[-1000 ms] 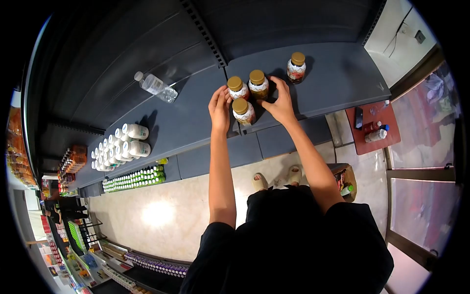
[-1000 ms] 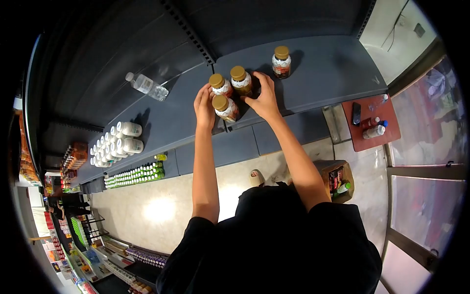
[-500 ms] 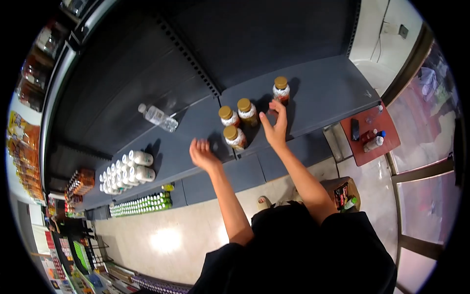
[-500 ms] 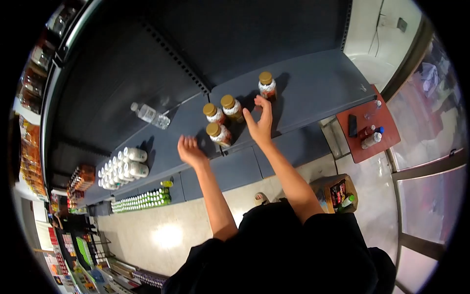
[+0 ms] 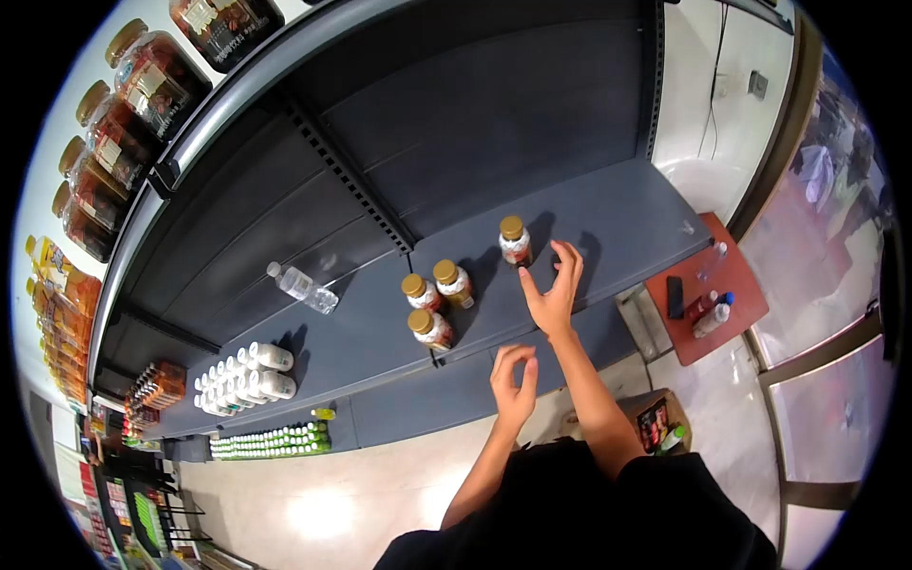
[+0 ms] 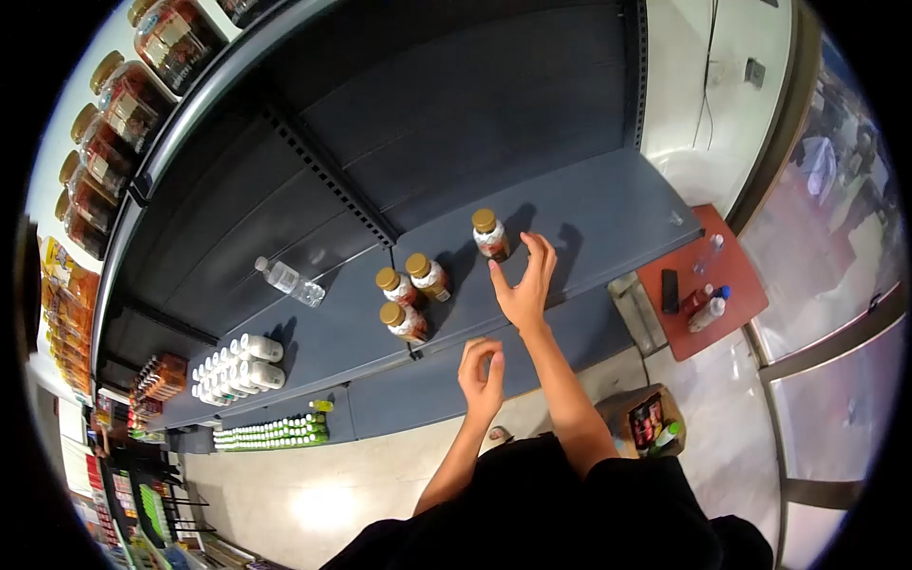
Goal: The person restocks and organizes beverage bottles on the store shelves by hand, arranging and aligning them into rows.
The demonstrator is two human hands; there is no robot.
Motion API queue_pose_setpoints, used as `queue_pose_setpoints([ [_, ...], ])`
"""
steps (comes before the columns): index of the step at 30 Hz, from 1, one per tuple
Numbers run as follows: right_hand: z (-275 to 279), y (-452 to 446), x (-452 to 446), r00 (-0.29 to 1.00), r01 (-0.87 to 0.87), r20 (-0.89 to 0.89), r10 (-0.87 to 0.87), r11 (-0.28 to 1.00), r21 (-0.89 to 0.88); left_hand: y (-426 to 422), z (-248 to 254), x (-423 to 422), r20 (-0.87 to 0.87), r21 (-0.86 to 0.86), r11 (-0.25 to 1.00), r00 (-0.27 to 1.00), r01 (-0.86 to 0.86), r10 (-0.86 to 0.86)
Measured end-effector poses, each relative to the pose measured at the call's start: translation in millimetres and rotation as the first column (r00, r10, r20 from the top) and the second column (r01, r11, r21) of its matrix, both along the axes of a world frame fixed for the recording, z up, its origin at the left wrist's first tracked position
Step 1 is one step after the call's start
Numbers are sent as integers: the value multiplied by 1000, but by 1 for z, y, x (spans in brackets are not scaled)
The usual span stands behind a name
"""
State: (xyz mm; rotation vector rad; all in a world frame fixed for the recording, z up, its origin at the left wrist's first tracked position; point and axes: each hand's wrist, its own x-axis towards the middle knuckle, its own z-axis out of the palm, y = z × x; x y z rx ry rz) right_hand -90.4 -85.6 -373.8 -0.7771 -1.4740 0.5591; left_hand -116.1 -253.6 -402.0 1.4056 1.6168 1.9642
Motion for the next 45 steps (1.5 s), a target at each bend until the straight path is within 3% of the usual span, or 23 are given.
queue_pose_setpoints([
  [3, -7, 29, 11, 999, -3, 54, 1, 999, 41, 57, 6, 0, -43, 8, 999, 998, -49, 49],
  [5, -16, 39, 16, 990, -134, 44, 137, 989, -59, 86, 14, -5, -105, 29, 991, 985, -133, 135],
  [8, -42, 46, 14, 959, -268, 43, 280, 946, -181, 114, 5, -16, -13, -44, 990, 991, -136, 136],
  [11, -41, 47, 16, 926, -302, 156, 344, 922, -241, 135, -13, -24, 114, -106, 991, 989, -86, 98],
  [13, -39, 51, 15, 903, -361, 108, 415, 871, -335, 132, -4, -19, -17, -82, 996, 999, -34, 32],
  [15, -42, 59, 12, 864, -391, 131, 487, 810, -437, 127, -6, -15, -216, -125, 986, 973, -112, 83],
  [20, -44, 59, 10, 924, -279, 189, 332, 924, -260, 124, -4, -14, -337, -104, 978, 932, -178, 134],
  [23, -41, 55, 7, 936, -213, 226, 270, 946, -245, 125, -11, -17, -354, -84, 977, 923, -194, 152],
  [27, -46, 58, 3, 942, -315, 10, 336, 895, -316, 119, -9, -20, -352, -126, 980, 931, -154, 101],
  [32, -48, 56, 5, 934, -351, -69, 349, 872, -340, 114, -2, -20, -318, -76, 993, 946, -89, 61],
  [35, -39, 34, 6, 864, -486, -320, 388, 807, -335, 92, 7, -24, -330, -55, 996, 943, -74, 52],
  [37, -40, 10, 5, 910, -410, -237, 340, 826, -387, 69, 10, -21, -310, -46, 994, 947, -103, 84],
  [39, -39, -17, -1, 883, -458, -290, 368, 809, -368, 43, 10, -21, -265, -67, 993, 961, -95, 74],
  [40, -37, -25, -1, 893, -450, -243, 379, 778, -438, 30, 7, -22, -250, -76, 992, 965, -102, 80],
  [45, -42, -55, -15, 853, -515, -185, 489, 728, -452, -15, -7, -33, -168, -136, 985, 982, -109, 85],
])
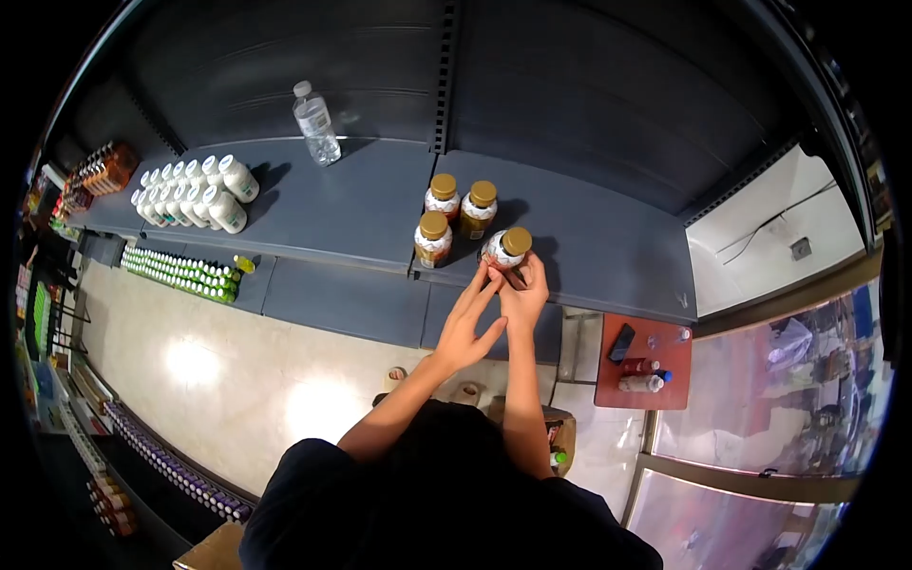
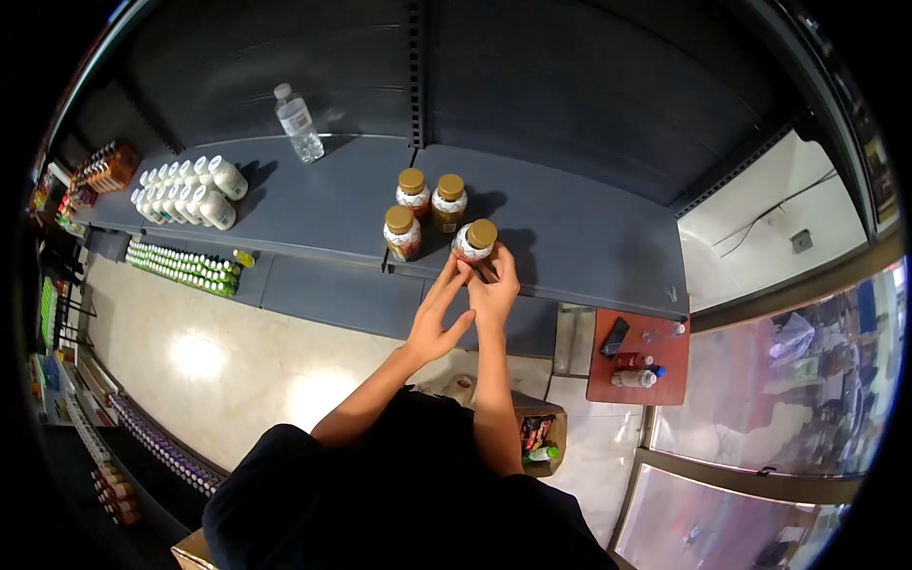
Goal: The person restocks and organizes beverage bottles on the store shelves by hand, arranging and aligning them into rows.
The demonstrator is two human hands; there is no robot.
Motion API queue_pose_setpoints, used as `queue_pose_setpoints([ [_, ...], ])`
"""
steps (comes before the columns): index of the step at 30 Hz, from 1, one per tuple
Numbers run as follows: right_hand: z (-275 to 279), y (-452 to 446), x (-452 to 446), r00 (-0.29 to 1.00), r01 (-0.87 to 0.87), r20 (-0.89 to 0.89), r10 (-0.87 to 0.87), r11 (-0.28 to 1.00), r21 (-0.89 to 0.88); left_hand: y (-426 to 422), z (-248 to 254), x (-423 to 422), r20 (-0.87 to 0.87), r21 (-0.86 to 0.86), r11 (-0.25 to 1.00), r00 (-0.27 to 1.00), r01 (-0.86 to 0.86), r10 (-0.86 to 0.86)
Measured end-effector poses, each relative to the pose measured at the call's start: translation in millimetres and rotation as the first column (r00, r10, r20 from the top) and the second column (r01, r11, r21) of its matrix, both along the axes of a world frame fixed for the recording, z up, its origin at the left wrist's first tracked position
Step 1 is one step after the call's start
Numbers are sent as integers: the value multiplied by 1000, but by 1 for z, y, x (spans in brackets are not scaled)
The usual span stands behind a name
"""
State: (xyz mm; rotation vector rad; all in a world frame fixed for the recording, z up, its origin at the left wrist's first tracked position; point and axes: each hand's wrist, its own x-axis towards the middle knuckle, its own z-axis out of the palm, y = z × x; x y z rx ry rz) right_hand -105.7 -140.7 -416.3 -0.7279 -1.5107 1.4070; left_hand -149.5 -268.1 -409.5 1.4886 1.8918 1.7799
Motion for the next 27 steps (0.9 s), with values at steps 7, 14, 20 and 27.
queue_pose_setpoints([
  [7, 2, -17, -23, 995, -97, -20, 96, 993, -67, -26, -3, -23, 56, -10, 1000, 998, -8, 8],
  [14, -6, -25, -35, 994, -94, 56, 89, 991, 97, -57, -4, -33, 129, -48, 997, 990, -58, 64],
  [20, -22, -29, -34, 991, -130, 79, 110, 935, 329, -81, -12, -43, 36, -40, 983, 983, -179, 180],
  [27, -17, -27, -34, 980, -191, 115, 162, 922, 338, -105, -23, -46, 34, -35, 945, 945, -325, 326],
])
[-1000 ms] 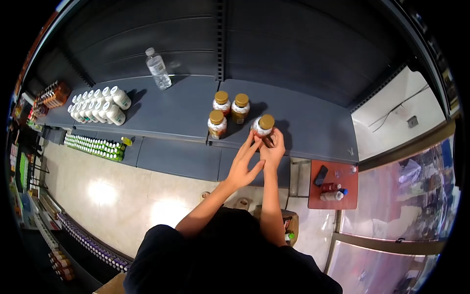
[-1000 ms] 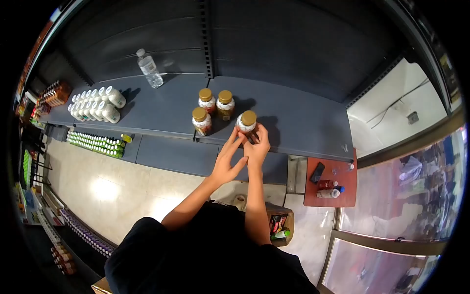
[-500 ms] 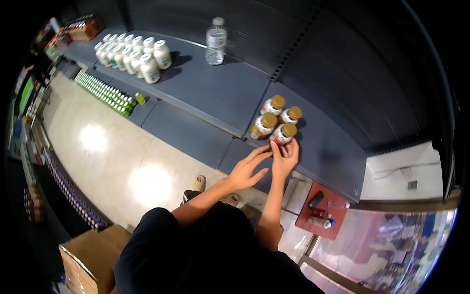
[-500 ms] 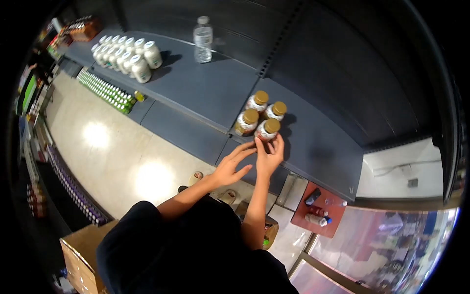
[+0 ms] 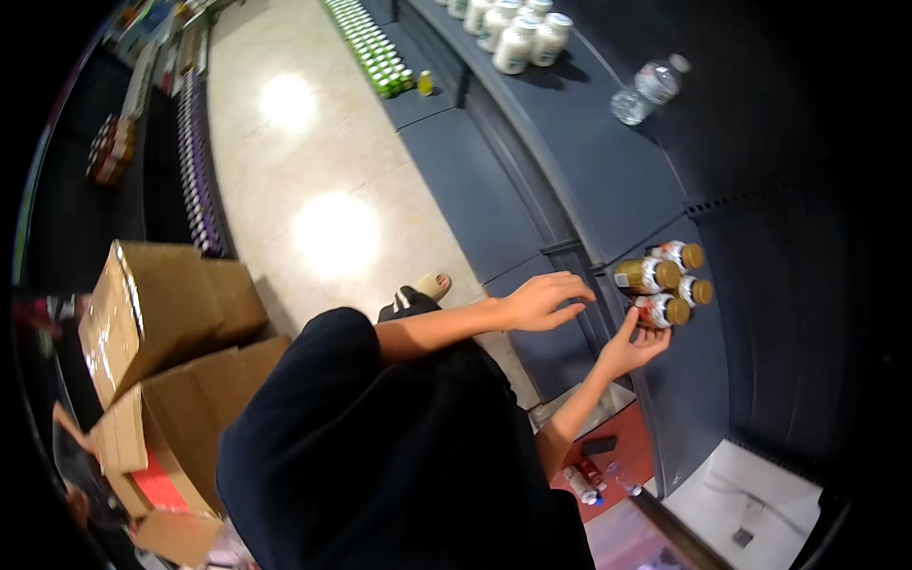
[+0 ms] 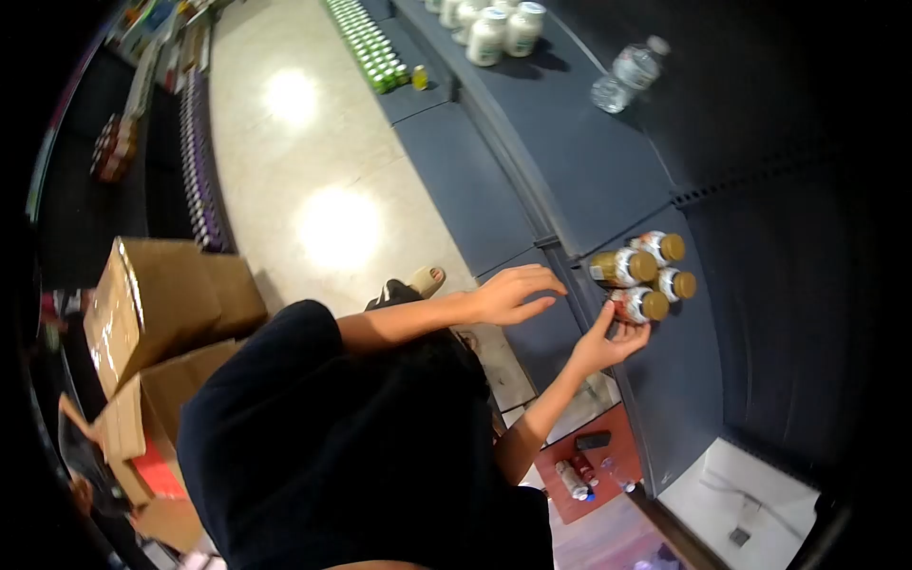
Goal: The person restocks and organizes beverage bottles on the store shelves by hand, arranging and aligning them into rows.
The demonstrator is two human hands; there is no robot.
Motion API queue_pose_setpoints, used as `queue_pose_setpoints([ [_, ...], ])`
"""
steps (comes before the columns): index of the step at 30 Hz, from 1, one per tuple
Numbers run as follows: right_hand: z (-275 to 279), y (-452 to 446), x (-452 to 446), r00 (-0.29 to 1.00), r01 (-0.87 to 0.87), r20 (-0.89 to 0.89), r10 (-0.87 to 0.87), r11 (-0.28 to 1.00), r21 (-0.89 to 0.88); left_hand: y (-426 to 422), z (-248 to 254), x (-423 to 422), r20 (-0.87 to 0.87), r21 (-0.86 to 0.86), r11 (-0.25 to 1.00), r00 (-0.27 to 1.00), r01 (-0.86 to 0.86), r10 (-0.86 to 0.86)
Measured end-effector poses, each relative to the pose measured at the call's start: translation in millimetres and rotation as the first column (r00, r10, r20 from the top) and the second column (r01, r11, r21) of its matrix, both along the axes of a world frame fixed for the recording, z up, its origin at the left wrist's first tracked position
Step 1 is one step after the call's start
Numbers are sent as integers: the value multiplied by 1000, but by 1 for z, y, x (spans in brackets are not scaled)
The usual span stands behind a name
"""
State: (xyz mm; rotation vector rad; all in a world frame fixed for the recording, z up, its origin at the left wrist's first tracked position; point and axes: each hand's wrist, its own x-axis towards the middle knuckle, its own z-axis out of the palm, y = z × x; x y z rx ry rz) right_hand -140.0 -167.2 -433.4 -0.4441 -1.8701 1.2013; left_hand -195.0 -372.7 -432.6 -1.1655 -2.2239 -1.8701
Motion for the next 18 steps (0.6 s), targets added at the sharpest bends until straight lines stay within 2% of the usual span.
queue_pose_setpoints([
  [3, -2, 4, 1, 1000, -20, 7, 20, 999, 26, -10, -1, 2, 27, -13, 1000, 999, -20, 20],
  [6, 0, 6, 3, 996, 14, 87, -18, 999, 44, -15, -4, 3, 40, 2, 998, 997, -62, 62],
  [10, 3, 15, 4, 992, -62, 111, 65, 998, -32, -30, -3, 3, 30, 4, 992, 991, -129, 129],
  [13, 16, 9, 3, 985, -31, 171, 37, 999, -38, -41, -4, 1, 65, -17, 984, 982, -175, 176],
  [18, 12, 12, -1, 990, -29, 139, 35, 999, -43, -40, -6, -4, 130, -22, 980, 972, -195, 197],
])
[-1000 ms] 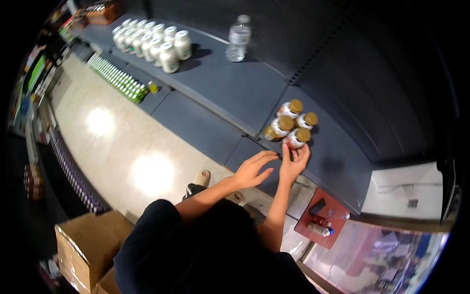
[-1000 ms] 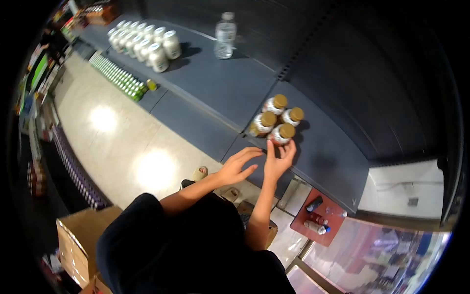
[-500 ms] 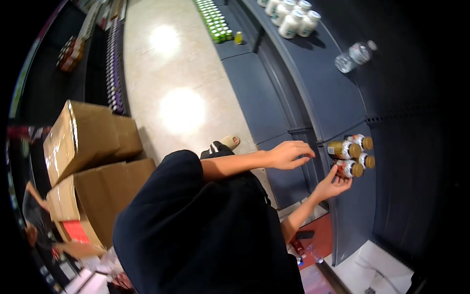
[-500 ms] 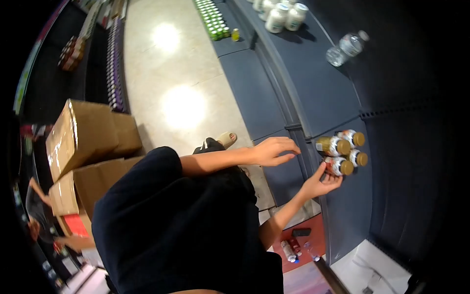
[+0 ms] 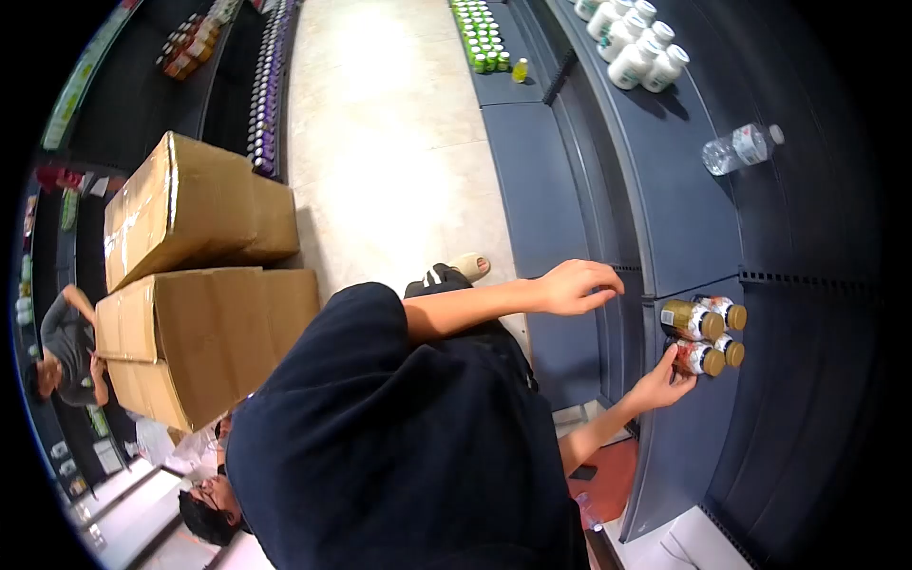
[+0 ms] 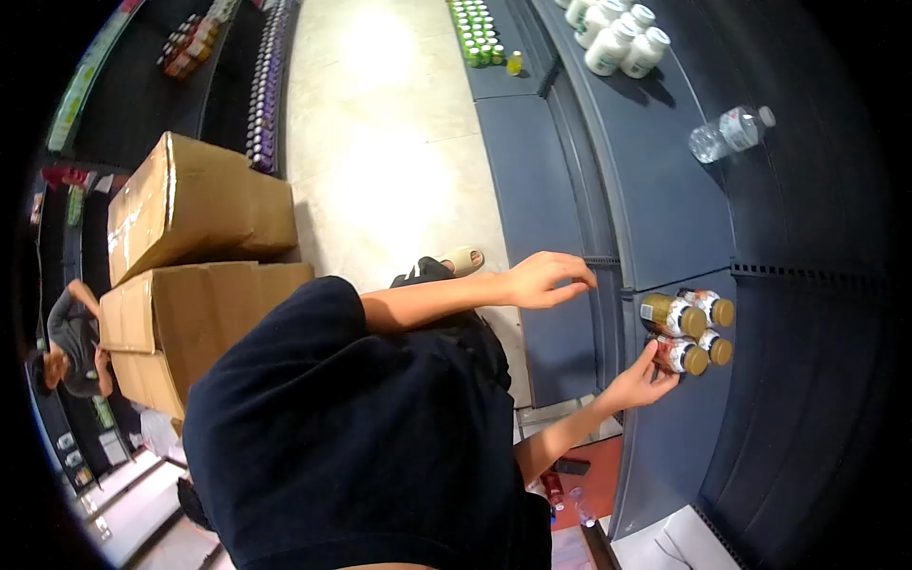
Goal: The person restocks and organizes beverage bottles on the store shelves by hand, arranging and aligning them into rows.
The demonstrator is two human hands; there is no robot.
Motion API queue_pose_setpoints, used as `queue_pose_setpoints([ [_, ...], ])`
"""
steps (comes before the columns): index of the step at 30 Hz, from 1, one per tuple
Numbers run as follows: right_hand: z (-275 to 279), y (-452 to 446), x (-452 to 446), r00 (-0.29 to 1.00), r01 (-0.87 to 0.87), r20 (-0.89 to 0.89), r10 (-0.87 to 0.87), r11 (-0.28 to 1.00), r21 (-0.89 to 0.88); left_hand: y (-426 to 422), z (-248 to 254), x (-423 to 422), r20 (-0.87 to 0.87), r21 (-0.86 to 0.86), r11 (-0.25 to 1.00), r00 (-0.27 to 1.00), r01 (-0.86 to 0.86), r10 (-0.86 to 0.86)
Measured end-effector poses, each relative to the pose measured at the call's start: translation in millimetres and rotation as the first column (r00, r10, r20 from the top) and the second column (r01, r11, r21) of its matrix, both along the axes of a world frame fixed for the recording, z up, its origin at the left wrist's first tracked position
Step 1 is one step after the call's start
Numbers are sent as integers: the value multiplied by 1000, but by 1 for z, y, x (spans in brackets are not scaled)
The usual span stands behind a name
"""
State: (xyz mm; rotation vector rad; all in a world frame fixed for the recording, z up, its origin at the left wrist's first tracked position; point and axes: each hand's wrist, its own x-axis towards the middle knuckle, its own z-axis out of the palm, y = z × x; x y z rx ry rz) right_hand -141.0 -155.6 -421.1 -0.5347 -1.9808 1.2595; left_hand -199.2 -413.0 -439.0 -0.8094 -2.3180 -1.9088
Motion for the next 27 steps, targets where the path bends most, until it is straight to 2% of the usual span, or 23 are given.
queue_pose_setpoints([
  [2, -7, 9, -1, 999, -20, -45, 18, 999, -29, 9, -2, -5, -30, 14, 1000, 1000, 10, -9],
  [5, -2, 10, 2, 997, -72, -16, 71, 995, -66, 30, 16, -13, -112, 51, 998, 993, -28, 34],
  [6, -4, 14, 4, 997, -82, -5, 82, 989, -126, 36, 20, -19, -105, 2, 1000, 994, 23, -22],
  [9, -10, 21, 7, 998, -36, 47, 44, 988, -151, 64, 39, -30, -94, 44, 998, 995, 37, -33],
  [10, -11, 23, 8, 998, -52, 35, 58, 987, -154, 74, 38, -37, -138, 39, 998, 989, 58, -52],
  [13, 0, 19, 8, 997, -60, 42, 69, 980, -190, 97, 44, -45, -129, -17, 995, 986, 103, -104],
  [15, -1, 18, 8, 999, -33, 33, 40, 984, -177, 107, 40, -50, -54, -43, 978, 977, 206, -208],
  [17, 0, 17, 10, 999, -35, 25, 40, 985, -169, 114, 39, -51, -149, -15, 989, 978, 149, -149],
  [23, 6, 16, 9, 997, 28, 77, -23, 997, -66, 123, 39, -54, -82, 47, 989, 988, 138, -134],
  [27, 8, 15, 11, 998, 20, 54, -18, 999, -35, 124, 39, -53, -92, 15, 993, 989, 119, -117],
])
